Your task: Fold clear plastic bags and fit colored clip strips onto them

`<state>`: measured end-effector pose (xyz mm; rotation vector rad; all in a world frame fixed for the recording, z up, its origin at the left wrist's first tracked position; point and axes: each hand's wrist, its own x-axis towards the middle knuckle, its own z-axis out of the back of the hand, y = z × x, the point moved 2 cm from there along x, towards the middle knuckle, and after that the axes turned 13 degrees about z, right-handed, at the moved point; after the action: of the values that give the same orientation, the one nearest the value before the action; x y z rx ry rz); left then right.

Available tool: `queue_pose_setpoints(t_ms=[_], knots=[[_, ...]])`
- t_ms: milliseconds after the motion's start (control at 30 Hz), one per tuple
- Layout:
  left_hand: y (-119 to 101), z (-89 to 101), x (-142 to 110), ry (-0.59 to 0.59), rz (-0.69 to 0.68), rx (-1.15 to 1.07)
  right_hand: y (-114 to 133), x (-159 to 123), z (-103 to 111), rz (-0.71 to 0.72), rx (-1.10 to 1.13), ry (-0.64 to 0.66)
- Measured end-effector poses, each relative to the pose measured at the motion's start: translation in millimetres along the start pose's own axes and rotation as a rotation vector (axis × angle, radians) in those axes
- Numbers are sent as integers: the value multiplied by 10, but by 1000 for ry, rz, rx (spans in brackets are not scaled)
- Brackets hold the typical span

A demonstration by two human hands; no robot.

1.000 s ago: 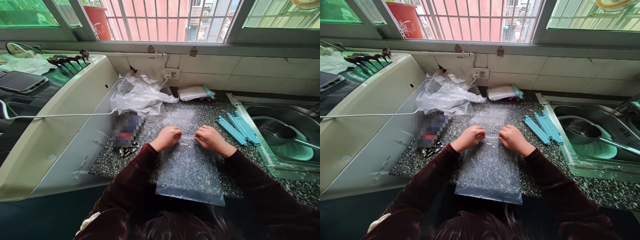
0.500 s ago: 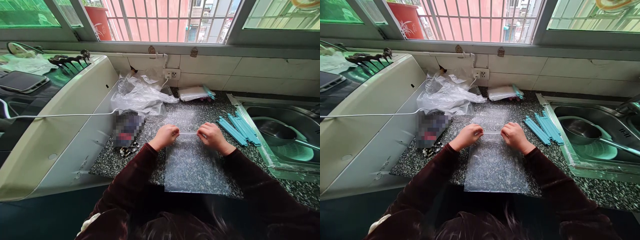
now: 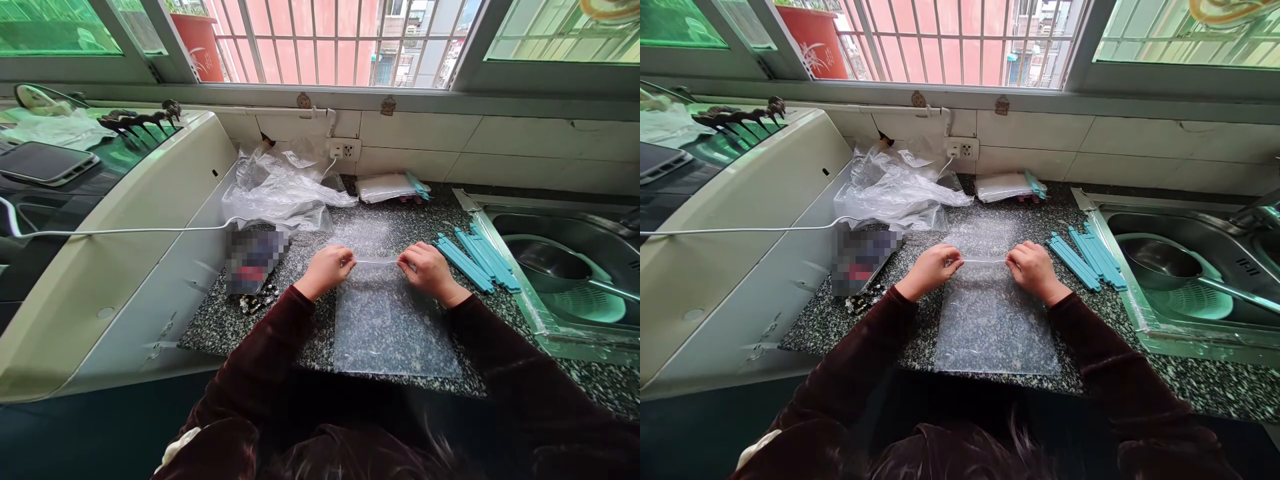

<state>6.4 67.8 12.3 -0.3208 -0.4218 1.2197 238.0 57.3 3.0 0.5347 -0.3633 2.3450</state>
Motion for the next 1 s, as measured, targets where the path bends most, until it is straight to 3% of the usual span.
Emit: queue_pose_setpoints(t_ms=[333, 600, 1000], knots=[[34, -20, 14, -25, -10, -35, 13, -5, 12, 22, 64, 58], [-1, -47, 0, 2, -54, -34, 83, 17, 12, 8, 312, 43], [-8, -40, -1, 13, -48, -33, 94, 15, -14, 28, 260, 76]])
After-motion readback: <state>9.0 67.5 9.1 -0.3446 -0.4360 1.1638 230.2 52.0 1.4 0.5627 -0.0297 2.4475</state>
